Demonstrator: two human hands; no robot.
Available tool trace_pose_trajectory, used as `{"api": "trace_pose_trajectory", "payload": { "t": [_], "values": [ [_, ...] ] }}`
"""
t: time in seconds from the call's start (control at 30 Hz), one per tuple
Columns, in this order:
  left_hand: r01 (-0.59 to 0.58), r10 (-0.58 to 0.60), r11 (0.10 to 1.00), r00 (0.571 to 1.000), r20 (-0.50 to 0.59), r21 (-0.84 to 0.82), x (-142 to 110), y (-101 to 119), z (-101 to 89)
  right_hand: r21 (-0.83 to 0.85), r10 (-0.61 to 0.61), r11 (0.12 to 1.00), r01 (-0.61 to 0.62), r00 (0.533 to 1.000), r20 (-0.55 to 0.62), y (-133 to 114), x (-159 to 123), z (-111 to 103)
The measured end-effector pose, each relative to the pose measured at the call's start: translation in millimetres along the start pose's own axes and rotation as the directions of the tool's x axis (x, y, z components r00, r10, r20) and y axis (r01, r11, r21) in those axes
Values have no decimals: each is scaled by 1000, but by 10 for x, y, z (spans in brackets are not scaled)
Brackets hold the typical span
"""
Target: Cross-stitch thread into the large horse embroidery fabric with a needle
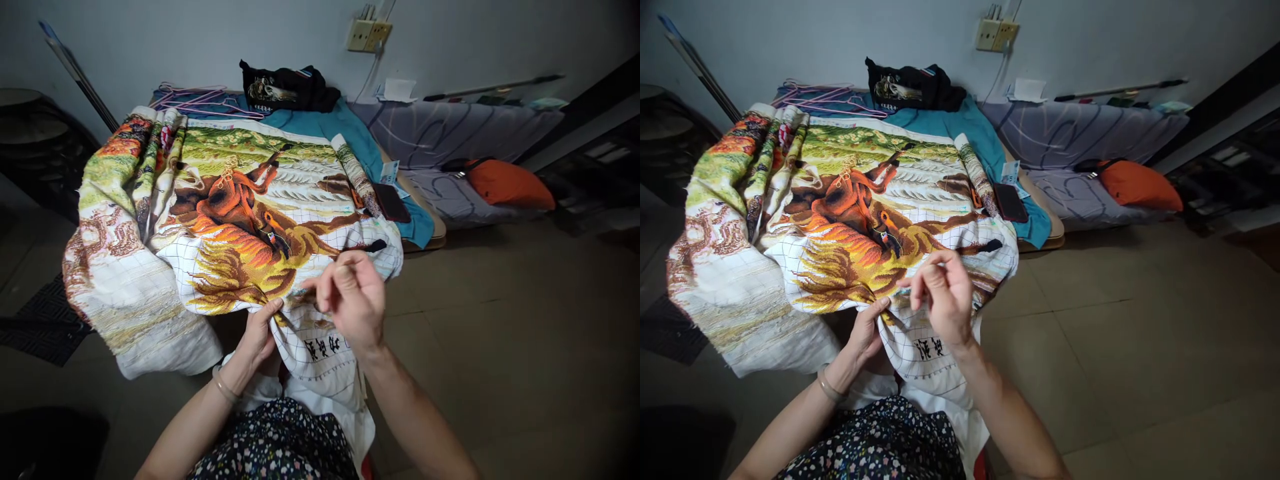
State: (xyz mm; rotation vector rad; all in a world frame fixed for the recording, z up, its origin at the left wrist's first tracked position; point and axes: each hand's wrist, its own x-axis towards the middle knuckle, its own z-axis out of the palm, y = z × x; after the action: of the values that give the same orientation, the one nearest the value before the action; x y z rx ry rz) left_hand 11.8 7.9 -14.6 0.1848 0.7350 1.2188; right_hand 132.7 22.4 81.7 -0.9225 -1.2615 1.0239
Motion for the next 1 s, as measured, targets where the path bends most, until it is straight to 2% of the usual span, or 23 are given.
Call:
{"api": "trace_pose_trajectory", "payload": {
  "t": [0.07, 0.13, 0.23, 0.3, 0.4, 0.5, 1.0],
  "values": [
    [4, -4, 1000, 1000, -1, -9, 2, 2, 13, 23, -15, 1000, 17, 998, -60, 18, 3, -77],
    [6, -7, 1000, 1000, -27, -6, 1, 0, 17, -66, 73, 995, -72, 997, 3, 103, -43, -137],
    [-8, 8, 1000, 998, -68, 5, -1, -6, 15, -334, 270, 918, -213, 953, 136, 257, -157, -184],
    [-16, 16, 1000, 997, -74, 3, 1, -12, 11, -509, 315, 842, -179, 929, 195, 319, -219, -184],
    [-19, 19, 1000, 997, -78, -6, 6, -19, 10, -660, 278, 750, -54, 930, 239, 340, -256, -152],
    [-15, 15, 1000, 996, -85, -4, 8, -20, 11, -723, 241, 691, 2, 942, 233, 331, -255, -117],
    [-7, 5, 1000, 996, -93, -23, 8, -25, -5, -841, 199, 540, 39, 965, 173, 371, -273, 0]
  ]
}}
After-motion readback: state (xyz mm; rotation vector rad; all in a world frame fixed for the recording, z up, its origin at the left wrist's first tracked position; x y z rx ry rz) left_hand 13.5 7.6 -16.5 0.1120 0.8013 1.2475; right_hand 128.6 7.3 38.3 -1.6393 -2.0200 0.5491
